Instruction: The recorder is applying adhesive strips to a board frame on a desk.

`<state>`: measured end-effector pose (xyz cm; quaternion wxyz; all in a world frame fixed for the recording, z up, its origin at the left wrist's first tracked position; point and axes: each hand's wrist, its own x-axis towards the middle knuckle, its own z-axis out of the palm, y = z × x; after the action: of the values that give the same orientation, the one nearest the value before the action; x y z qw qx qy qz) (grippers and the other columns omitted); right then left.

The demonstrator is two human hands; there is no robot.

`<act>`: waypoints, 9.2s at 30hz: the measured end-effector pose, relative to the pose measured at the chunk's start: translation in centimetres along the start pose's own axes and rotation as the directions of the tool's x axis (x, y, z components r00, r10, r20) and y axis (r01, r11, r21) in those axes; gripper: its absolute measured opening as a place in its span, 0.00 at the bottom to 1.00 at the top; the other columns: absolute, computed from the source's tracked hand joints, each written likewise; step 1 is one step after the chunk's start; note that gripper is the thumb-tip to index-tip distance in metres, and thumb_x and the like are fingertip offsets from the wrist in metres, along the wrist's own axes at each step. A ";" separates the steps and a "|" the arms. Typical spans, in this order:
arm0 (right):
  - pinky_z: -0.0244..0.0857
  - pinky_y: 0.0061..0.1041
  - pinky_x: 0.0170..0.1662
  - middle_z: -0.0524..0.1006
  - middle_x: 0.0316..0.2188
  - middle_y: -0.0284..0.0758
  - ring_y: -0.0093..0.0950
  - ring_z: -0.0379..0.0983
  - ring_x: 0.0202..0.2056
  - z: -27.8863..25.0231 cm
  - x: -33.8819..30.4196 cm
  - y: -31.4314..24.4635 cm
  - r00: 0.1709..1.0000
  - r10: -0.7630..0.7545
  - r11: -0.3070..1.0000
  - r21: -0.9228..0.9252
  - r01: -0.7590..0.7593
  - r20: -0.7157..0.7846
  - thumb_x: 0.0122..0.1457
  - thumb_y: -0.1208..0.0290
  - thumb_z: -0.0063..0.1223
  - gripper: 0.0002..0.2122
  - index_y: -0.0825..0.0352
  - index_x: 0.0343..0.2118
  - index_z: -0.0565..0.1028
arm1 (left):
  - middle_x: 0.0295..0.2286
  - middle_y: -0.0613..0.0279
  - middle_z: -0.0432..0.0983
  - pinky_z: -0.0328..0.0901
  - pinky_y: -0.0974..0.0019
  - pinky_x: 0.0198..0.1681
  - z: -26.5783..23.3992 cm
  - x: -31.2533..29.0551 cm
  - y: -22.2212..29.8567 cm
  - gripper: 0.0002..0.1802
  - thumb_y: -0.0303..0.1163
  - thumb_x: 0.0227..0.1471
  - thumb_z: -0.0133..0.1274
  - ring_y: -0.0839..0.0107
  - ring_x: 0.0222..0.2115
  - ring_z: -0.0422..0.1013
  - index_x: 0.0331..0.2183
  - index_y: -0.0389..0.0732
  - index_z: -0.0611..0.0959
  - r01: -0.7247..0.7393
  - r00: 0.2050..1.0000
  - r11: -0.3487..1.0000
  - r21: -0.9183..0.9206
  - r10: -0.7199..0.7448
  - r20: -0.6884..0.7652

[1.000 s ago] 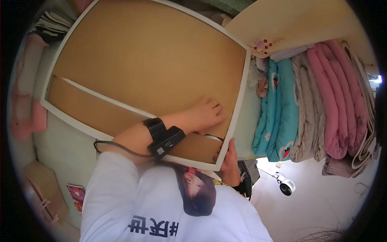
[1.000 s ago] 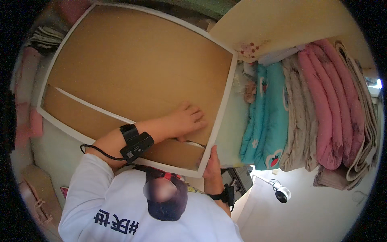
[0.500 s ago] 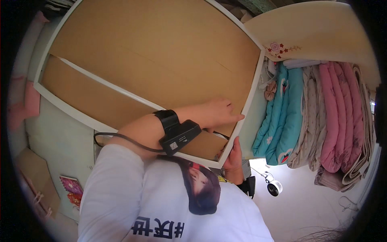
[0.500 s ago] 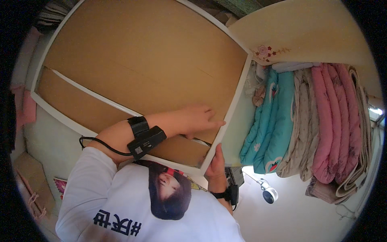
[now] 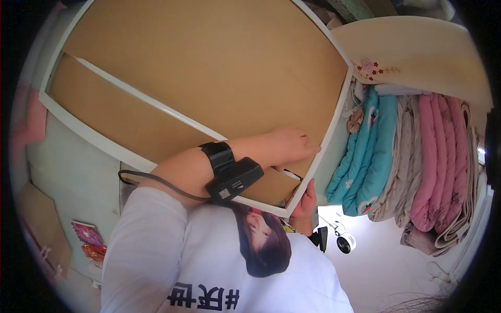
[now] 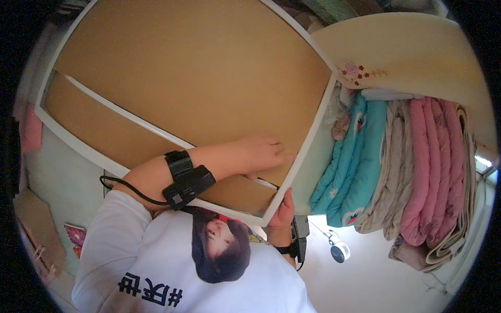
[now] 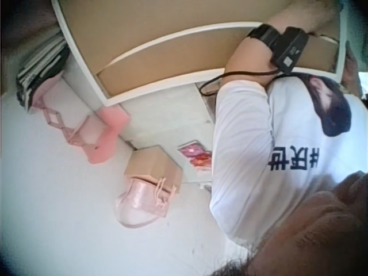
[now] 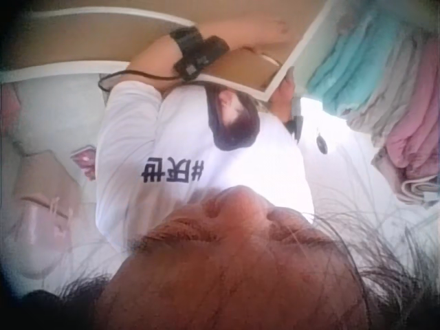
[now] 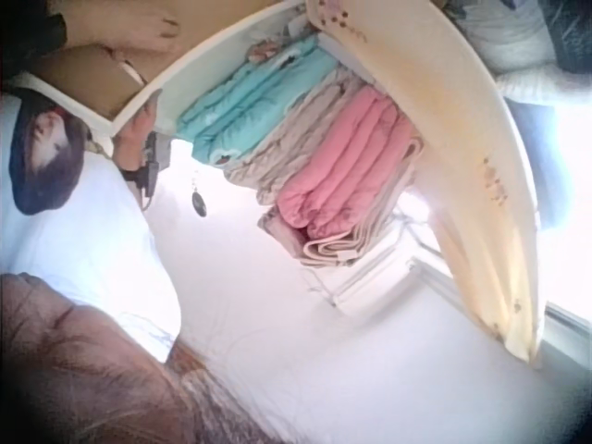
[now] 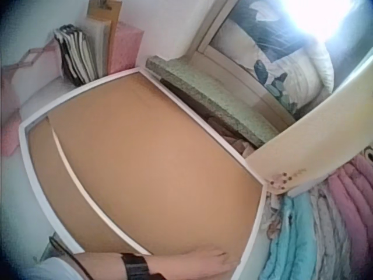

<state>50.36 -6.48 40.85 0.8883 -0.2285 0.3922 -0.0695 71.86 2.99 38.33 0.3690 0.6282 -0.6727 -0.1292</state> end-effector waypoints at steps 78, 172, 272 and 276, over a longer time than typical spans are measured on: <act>0.67 0.34 0.44 0.73 0.43 0.41 0.36 0.71 0.41 -1.4 2.6 -2.7 0.976 0.041 0.993 0.102 -0.064 0.213 0.61 0.57 0.38 0.20 0.69 0.48 0.66 | 0.44 0.56 0.68 0.62 0.59 0.47 -0.3 3.0 0.5 0.16 0.28 0.45 0.47 0.56 0.44 0.66 0.40 0.41 0.74 0.322 0.942 0.942 0.095 -0.328 0.067; 0.55 0.38 0.55 0.68 0.50 0.42 0.37 0.64 0.51 -2.0 2.9 -7.7 0.993 -0.050 0.968 -0.239 0.074 0.103 0.60 0.60 0.41 0.21 0.70 0.52 0.64 | 0.27 0.61 0.75 0.64 0.73 0.36 -29.4 -36.2 -0.2 0.11 0.35 0.48 0.53 0.73 0.28 0.70 0.31 0.37 0.79 0.524 -0.324 -0.043 -0.851 -0.934 -0.153; 0.59 0.25 0.47 0.72 0.41 0.34 0.29 0.67 0.42 -0.9 1.9 -8.6 0.938 -0.302 0.791 -0.593 0.148 -0.168 0.50 0.61 0.53 0.22 0.67 0.46 0.69 | 0.34 0.56 0.74 0.68 0.67 0.39 -23.4 -41.3 5.0 0.30 0.21 0.32 0.61 0.68 0.34 0.72 0.43 0.30 0.71 0.383 0.001 -0.019 -0.924 -1.000 0.021; 0.60 0.24 0.43 0.72 0.38 0.32 0.27 0.67 0.40 -2.9 2.5 -9.5 0.923 -0.343 0.723 -0.676 0.142 -0.174 0.51 0.61 0.53 0.21 0.67 0.46 0.69 | 0.34 0.57 0.74 0.67 0.66 0.37 -23.6 -42.5 4.5 0.27 0.24 0.34 0.61 0.69 0.34 0.72 0.41 0.31 0.73 0.165 -0.011 -0.160 -0.973 -0.987 0.160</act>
<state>50.47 -16.63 41.85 0.6689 -0.5600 0.4825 -0.0781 81.45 50.58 43.42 0.6996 0.5724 0.2445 -0.3510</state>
